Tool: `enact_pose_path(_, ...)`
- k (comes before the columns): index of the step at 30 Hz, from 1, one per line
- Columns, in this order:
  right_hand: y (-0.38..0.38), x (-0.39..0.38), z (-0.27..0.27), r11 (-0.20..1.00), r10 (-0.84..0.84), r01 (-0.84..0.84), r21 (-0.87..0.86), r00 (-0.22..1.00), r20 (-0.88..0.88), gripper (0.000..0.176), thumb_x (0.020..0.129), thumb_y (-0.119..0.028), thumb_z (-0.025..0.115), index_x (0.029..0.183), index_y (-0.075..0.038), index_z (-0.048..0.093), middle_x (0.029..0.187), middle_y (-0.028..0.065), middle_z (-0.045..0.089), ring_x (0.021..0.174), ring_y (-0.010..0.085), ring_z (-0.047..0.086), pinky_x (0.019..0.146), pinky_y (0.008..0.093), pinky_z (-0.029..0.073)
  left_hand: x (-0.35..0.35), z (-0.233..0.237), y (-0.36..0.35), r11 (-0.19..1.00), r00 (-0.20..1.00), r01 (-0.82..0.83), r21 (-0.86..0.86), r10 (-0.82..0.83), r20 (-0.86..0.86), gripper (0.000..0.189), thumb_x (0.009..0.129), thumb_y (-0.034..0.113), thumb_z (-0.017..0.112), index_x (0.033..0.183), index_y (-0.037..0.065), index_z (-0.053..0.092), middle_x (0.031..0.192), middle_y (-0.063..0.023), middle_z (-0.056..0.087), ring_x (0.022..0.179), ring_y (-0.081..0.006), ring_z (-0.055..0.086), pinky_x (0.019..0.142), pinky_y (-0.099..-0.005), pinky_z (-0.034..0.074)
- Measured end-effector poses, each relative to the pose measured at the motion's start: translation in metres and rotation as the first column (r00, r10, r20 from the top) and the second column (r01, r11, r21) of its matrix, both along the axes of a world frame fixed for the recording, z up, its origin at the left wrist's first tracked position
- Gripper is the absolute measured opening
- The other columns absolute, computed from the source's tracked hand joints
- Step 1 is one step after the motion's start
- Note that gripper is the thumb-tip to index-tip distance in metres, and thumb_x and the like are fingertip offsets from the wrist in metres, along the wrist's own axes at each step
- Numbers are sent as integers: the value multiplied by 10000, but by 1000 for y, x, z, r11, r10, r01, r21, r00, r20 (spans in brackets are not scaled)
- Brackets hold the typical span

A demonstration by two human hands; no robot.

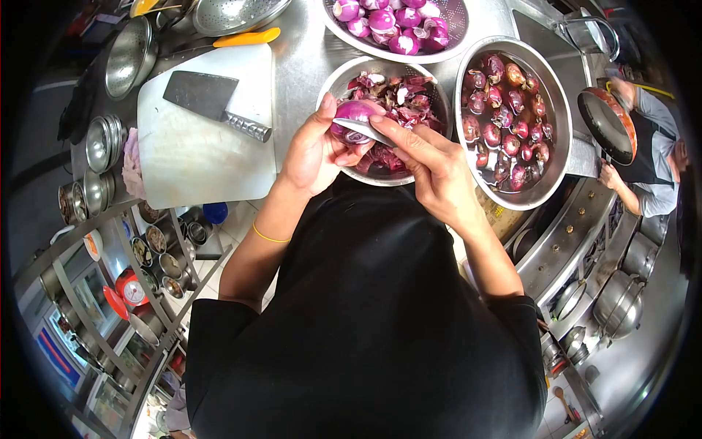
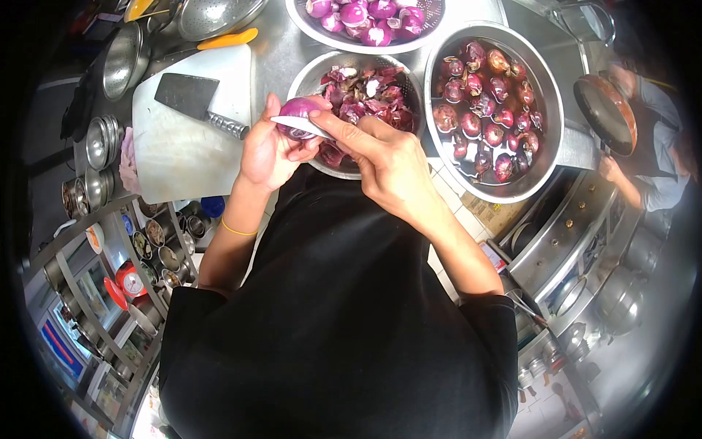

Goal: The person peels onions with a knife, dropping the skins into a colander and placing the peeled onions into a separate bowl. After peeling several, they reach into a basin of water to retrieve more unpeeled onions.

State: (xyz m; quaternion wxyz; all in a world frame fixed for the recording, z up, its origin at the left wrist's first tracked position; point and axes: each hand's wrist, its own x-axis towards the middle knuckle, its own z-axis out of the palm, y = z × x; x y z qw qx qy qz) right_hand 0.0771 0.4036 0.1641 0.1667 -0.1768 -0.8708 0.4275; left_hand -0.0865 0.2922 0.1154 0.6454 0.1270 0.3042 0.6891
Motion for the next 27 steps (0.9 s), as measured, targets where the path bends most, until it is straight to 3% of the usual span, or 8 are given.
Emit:
enact_pose_path(4, 4, 0, 5, 999, -14, 13, 29, 999, 36, 522, 813, 110, 522, 1238, -177, 620, 685, 95, 525, 589, 223, 551, 583, 331, 469, 1, -7, -3, 998, 999, -39, -50, 39, -5, 672, 978, 550, 306, 1240, -37, 498, 763, -102, 573, 555, -94, 418, 495, -189, 337)
enact_pose_path(8, 11, -5, 5, 996, -37, 15, -92, 969, -246, 422, 861, 86, 504, 1238, -78, 602, 906, 127, 653, 644, 196, 568, 677, 301, 487, 1, -7, -6, 994, 994, -25, -107, 13, -110, 674, 966, 561, 333, 1264, -26, 478, 804, -103, 568, 590, -99, 438, 520, -202, 344)
enact_pose_path(11, 14, 5, 13, 856, -119, 42, -515, 986, -116, 322, 947, -71, 495, 1257, -38, 579, 1059, 53, 657, 658, 69, 487, 616, 218, 427, 4, -3, -4, 997, 996, -60, 41, 63, -68, 483, 957, 393, 514, 1224, -9, 527, 888, -46, 602, 669, -90, 512, 533, -190, 368)
enact_pose_path(12, 15, 7, 13, 856, -118, 42, -515, 986, -116, 322, 947, -71, 495, 1257, -38, 579, 1059, 53, 657, 658, 69, 487, 616, 218, 427, 4, -3, -4, 994, 991, -53, 91, 64, -121, 468, 942, 352, 554, 1247, 0, 511, 917, -41, 594, 683, -87, 510, 557, -194, 381)
enact_pose_path(19, 10, 22, 9, 743, 9, -65, -666, 996, -88, 345, 951, -104, 511, 1288, -52, 559, 1041, 29, 632, 634, 62, 436, 579, 198, 392, 4, -4, 0, 964, 935, -225, 143, 255, -248, 468, 866, 122, 674, 1278, 25, 476, 1012, -47, 561, 716, -91, 512, 624, -214, 440)
enact_pose_path(22, 13, 26, 5, 757, 39, -69, -650, 997, -61, 352, 955, -113, 507, 1299, -53, 549, 879, 13, 614, 615, 54, 419, 557, 192, 370, 1, -6, -1, 954, 893, -248, 166, 292, -343, 502, 883, 148, 647, 1315, 27, 424, 1086, -65, 549, 803, -124, 531, 668, -257, 445)
enact_pose_path(25, 20, 30, -12, 733, -146, 113, -671, 989, 7, 360, 973, -128, 485, 1325, -69, 524, 641, -46, 424, 570, 31, 373, 511, 177, 313, -1, -8, 1, 929, 864, -324, 180, 368, -343, 482, 846, 60, 682, 1275, 18, 468, 1118, -74, 531, 784, -112, 564, 661, -223, 468)
enact_pose_path(27, 22, 33, -17, 656, -202, 118, -745, 979, -22, 382, 983, -142, 466, 1360, -82, 484, 647, -32, 440, 559, 38, 373, 501, 182, 305, -2, -10, 2, 915, 810, -349, 202, 403, -427, 495, 843, 61, 685, 1282, 19, 460, 1133, -79, 528, 820, -127, 582, 689, -227, 479)
